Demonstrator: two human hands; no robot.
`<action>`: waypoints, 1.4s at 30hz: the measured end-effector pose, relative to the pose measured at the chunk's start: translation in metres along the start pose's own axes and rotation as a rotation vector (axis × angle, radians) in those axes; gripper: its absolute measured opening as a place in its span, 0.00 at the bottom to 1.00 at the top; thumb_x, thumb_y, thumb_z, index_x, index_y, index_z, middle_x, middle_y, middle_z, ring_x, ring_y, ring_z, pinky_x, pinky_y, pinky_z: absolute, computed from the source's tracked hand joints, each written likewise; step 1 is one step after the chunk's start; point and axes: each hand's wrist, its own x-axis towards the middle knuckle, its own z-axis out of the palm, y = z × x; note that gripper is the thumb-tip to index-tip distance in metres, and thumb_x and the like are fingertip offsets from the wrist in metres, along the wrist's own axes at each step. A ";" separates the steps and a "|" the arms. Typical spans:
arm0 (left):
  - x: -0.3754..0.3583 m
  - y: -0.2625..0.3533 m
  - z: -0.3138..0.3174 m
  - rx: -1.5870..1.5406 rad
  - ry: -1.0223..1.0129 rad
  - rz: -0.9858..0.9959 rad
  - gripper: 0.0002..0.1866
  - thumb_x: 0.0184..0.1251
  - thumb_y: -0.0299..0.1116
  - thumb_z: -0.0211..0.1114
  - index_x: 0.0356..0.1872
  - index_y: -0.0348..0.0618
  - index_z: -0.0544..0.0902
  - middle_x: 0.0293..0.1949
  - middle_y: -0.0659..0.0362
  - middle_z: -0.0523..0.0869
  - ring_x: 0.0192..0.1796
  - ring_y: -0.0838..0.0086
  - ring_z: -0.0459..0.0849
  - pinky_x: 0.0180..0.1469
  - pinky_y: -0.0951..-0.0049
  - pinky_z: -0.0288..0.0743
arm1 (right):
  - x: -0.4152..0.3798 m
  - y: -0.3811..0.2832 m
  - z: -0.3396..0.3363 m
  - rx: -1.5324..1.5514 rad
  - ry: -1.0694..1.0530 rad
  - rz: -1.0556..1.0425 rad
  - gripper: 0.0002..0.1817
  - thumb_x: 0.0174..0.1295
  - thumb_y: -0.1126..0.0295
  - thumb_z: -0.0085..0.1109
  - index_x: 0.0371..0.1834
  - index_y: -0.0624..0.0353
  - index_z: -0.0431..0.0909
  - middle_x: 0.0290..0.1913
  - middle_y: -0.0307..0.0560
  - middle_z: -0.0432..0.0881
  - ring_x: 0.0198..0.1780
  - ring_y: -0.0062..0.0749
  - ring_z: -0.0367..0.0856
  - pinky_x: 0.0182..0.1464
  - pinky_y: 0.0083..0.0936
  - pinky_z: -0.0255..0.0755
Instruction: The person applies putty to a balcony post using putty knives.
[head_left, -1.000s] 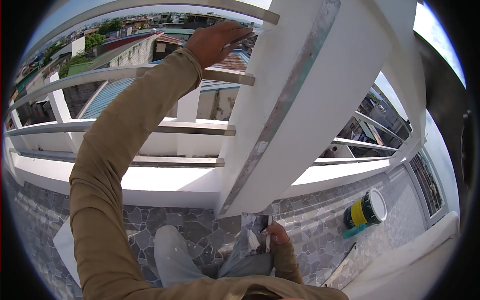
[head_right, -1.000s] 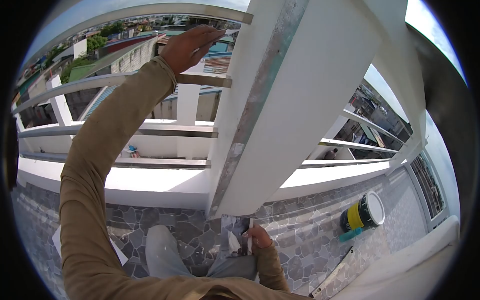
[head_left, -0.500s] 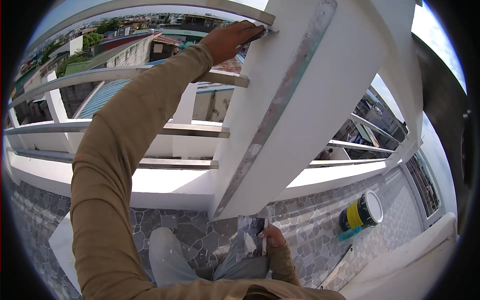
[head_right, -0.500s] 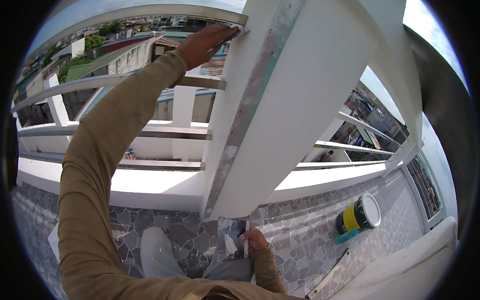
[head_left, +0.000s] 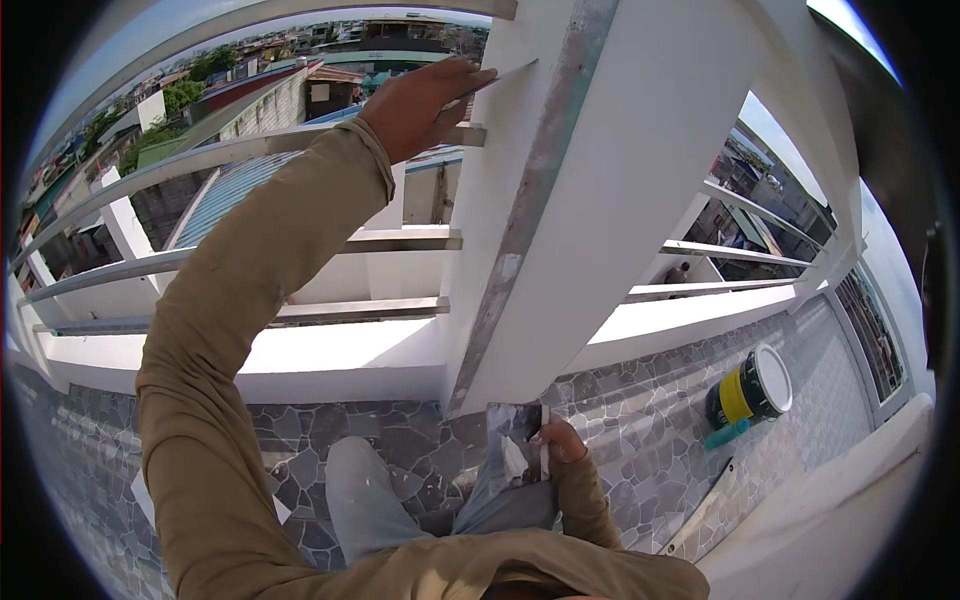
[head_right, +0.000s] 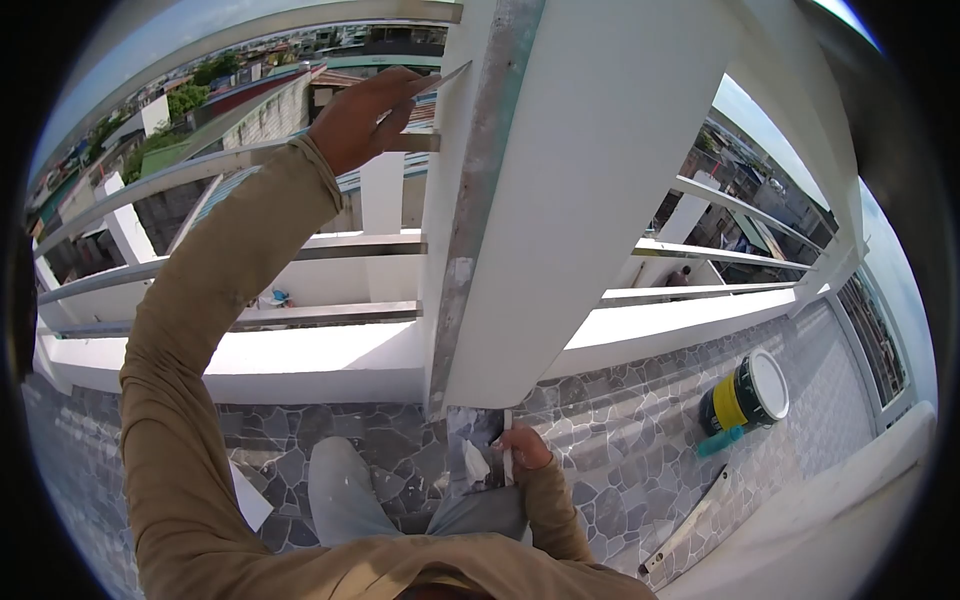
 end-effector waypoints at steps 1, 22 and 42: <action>-0.004 0.004 -0.013 -0.003 0.100 0.055 0.20 0.62 0.28 0.61 0.56 0.48 0.76 0.51 0.54 0.78 0.47 0.61 0.81 0.52 0.64 0.77 | -0.003 -0.002 0.008 0.006 0.006 0.001 0.15 0.45 0.77 0.50 0.38 0.69 0.76 0.32 0.46 0.80 0.33 0.29 0.79 0.41 0.23 0.74; -0.280 0.255 -0.022 -0.954 0.456 -0.989 0.14 0.58 0.15 0.54 0.47 0.30 0.77 0.46 0.42 0.81 0.45 0.66 0.82 0.47 0.71 0.76 | -0.005 0.003 0.127 0.561 0.160 0.025 0.17 0.59 0.69 0.48 0.49 0.65 0.72 0.44 0.50 0.81 0.44 0.40 0.82 0.51 0.37 0.77; -0.344 0.241 0.009 -0.605 -0.244 -0.547 0.21 0.48 0.17 0.59 0.48 0.37 0.79 0.53 0.48 0.80 0.58 0.56 0.78 0.62 0.59 0.68 | -0.004 -0.040 0.131 0.517 -0.036 0.177 0.15 0.58 0.71 0.50 0.46 0.66 0.73 0.39 0.50 0.81 0.39 0.36 0.83 0.47 0.33 0.78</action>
